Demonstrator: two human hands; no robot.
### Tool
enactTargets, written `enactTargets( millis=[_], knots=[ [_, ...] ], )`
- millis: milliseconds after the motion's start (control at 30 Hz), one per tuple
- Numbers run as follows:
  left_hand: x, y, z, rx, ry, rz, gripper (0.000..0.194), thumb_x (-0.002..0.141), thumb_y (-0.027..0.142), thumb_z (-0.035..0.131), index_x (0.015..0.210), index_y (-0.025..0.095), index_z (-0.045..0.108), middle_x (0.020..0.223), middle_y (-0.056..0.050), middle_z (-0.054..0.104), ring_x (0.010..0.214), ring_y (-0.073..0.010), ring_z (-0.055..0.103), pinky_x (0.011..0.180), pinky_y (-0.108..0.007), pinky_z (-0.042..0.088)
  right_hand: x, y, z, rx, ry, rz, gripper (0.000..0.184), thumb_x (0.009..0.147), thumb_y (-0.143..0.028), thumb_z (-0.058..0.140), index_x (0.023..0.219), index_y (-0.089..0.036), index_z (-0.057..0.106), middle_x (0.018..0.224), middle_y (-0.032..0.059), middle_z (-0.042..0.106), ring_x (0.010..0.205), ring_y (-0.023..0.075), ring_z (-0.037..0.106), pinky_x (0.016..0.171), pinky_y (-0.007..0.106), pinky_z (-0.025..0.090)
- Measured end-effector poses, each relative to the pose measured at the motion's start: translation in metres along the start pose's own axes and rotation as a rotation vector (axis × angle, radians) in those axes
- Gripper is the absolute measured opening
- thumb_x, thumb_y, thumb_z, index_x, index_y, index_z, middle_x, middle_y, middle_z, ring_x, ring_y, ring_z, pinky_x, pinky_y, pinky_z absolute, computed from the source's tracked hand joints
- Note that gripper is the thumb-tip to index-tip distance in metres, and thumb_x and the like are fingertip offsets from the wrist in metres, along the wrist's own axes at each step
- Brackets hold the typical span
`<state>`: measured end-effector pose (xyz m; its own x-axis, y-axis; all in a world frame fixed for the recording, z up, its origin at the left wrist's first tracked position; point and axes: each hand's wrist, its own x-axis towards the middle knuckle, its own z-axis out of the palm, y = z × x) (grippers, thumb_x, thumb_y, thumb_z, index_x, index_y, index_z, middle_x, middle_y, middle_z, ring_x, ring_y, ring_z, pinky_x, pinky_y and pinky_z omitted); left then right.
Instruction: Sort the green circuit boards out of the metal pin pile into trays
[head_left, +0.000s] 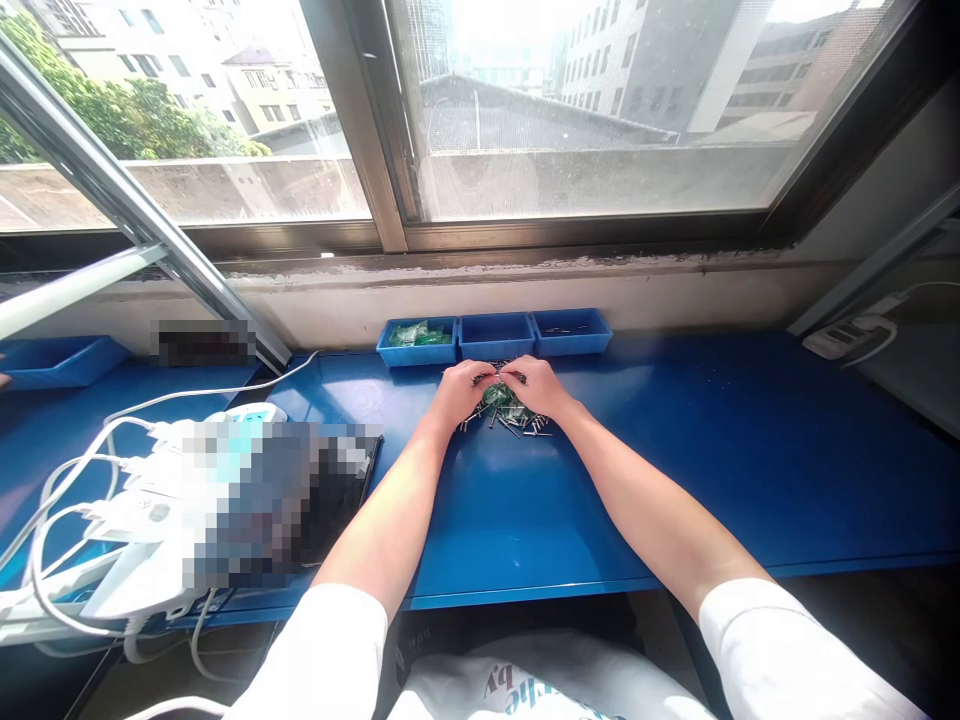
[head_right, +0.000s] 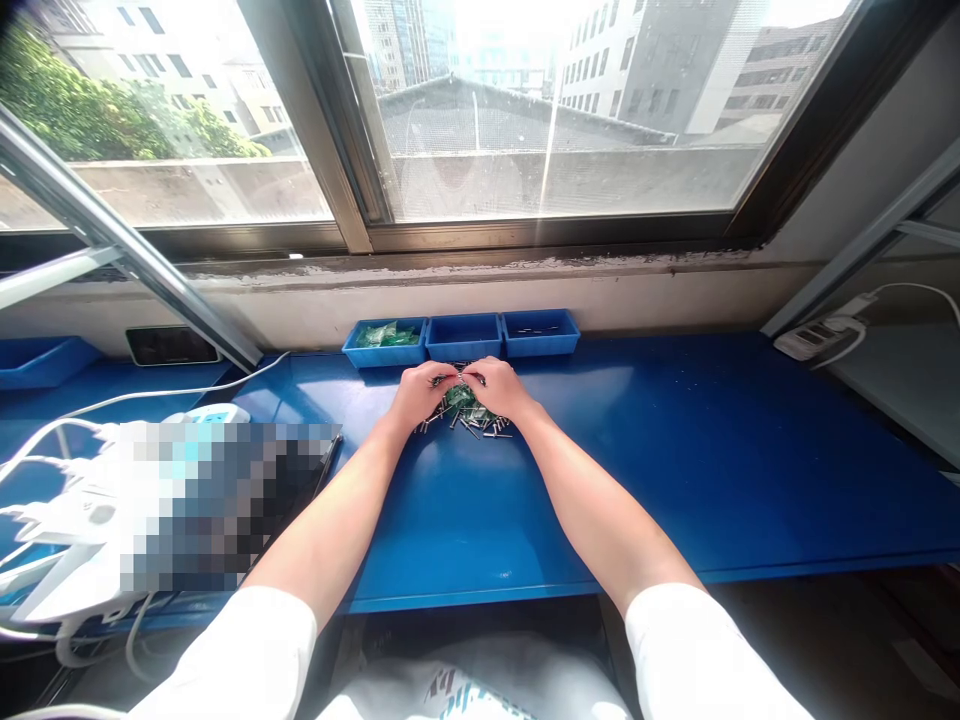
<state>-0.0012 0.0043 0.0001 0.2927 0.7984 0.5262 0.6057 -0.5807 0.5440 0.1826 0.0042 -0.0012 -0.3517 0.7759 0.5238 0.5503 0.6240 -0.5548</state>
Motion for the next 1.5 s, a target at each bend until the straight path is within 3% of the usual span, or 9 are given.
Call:
enactTargets(
  millis=[267, 433, 667, 833, 1000, 1167, 1333, 1433, 1500],
  knots=[
    [0.000, 0.000, -0.001, -0.014, 0.032, -0.014, 0.016, 0.084, 0.024, 0.058, 0.094, 0.021, 0.070, 0.095, -0.003, 0.071, 0.089, -0.0171, 0.066, 0.085, -0.030, 0.053, 0.001, 0.000, -0.001, -0.026, 0.040, 0.034, 0.018, 0.091, -0.023, 0.046, 0.086, -0.018, 0.063, 0.084, 0.0051, 0.064, 0.084, 0.0202, 0.057, 0.075, 0.032, 0.046],
    [0.001, -0.001, -0.001, 0.019, 0.020, -0.044, 0.021, 0.087, 0.021, 0.051, 0.092, 0.021, 0.071, 0.093, -0.003, 0.072, 0.088, -0.0168, 0.067, 0.085, -0.031, 0.053, 0.000, -0.004, -0.002, 0.118, 0.063, 0.061, 0.023, 0.091, -0.034, 0.050, 0.101, -0.018, 0.063, 0.091, 0.0049, 0.066, 0.081, 0.0188, 0.061, 0.070, 0.030, 0.049],
    [0.001, 0.002, -0.001, 0.030, 0.032, -0.047, 0.021, 0.087, 0.030, 0.056, 0.101, 0.022, 0.069, 0.101, -0.004, 0.071, 0.094, -0.0180, 0.065, 0.089, -0.031, 0.052, -0.002, -0.008, -0.003, 0.178, 0.133, 0.115, 0.020, 0.083, -0.035, 0.059, 0.092, -0.020, 0.070, 0.087, 0.0035, 0.069, 0.078, 0.0190, 0.064, 0.064, 0.028, 0.050],
    [0.001, 0.001, -0.004, 0.071, 0.099, -0.077, 0.028, 0.087, 0.033, 0.056, 0.109, 0.019, 0.066, 0.109, -0.007, 0.068, 0.104, -0.0199, 0.062, 0.096, -0.034, 0.048, 0.002, 0.000, -0.009, 0.079, 0.321, 0.155, 0.022, 0.083, -0.025, 0.053, 0.097, -0.019, 0.068, 0.098, 0.0044, 0.068, 0.094, 0.0210, 0.062, 0.080, 0.033, 0.051],
    [0.001, -0.005, -0.003, 0.117, 0.092, -0.103, 0.025, 0.087, 0.028, 0.054, 0.107, 0.019, 0.066, 0.108, -0.007, 0.068, 0.104, -0.0210, 0.061, 0.094, -0.036, 0.048, 0.006, 0.011, -0.016, -0.156, 0.432, 0.247, 0.037, 0.079, -0.021, 0.051, 0.114, -0.018, 0.062, 0.108, 0.0079, 0.065, 0.109, 0.0269, 0.051, 0.098, 0.046, 0.039],
    [0.000, -0.006, -0.003, 0.128, 0.059, -0.101, 0.024, 0.086, 0.027, 0.053, 0.105, 0.019, 0.066, 0.107, -0.007, 0.068, 0.103, -0.0217, 0.061, 0.093, -0.036, 0.049, 0.005, 0.020, -0.018, -0.307, 0.391, 0.367, 0.055, 0.077, -0.025, 0.054, 0.131, -0.016, 0.049, 0.121, 0.0122, 0.057, 0.104, 0.0324, 0.041, 0.092, 0.053, 0.037],
    [-0.001, -0.006, -0.002, 0.151, 0.013, -0.102, 0.026, 0.087, 0.028, 0.052, 0.107, 0.020, 0.066, 0.109, -0.005, 0.067, 0.105, -0.0212, 0.060, 0.094, -0.035, 0.048, 0.003, 0.027, -0.017, -0.398, 0.230, 0.442, 0.068, 0.076, -0.032, 0.060, 0.141, -0.023, 0.038, 0.147, 0.0107, 0.030, 0.107, 0.0353, 0.037, 0.086, 0.054, 0.039],
    [-0.002, -0.007, -0.001, 0.170, -0.005, -0.101, 0.027, 0.088, 0.029, 0.051, 0.109, 0.021, 0.065, 0.110, -0.005, 0.067, 0.106, -0.0211, 0.060, 0.094, -0.035, 0.048, 0.002, 0.027, -0.014, -0.406, 0.214, 0.394, 0.065, 0.078, -0.032, 0.061, 0.139, -0.025, 0.042, 0.149, 0.0092, 0.024, 0.111, 0.0358, 0.036, 0.089, 0.054, 0.039],
    [-0.002, -0.007, -0.001, 0.175, -0.017, -0.102, 0.027, 0.088, 0.029, 0.051, 0.110, 0.021, 0.064, 0.111, -0.005, 0.067, 0.106, -0.0213, 0.060, 0.094, -0.035, 0.048, 0.002, 0.026, -0.012, -0.390, 0.233, 0.321, 0.054, 0.079, -0.030, 0.060, 0.133, -0.024, 0.051, 0.145, 0.0093, 0.031, 0.114, 0.0347, 0.035, 0.093, 0.052, 0.038]
  ],
)
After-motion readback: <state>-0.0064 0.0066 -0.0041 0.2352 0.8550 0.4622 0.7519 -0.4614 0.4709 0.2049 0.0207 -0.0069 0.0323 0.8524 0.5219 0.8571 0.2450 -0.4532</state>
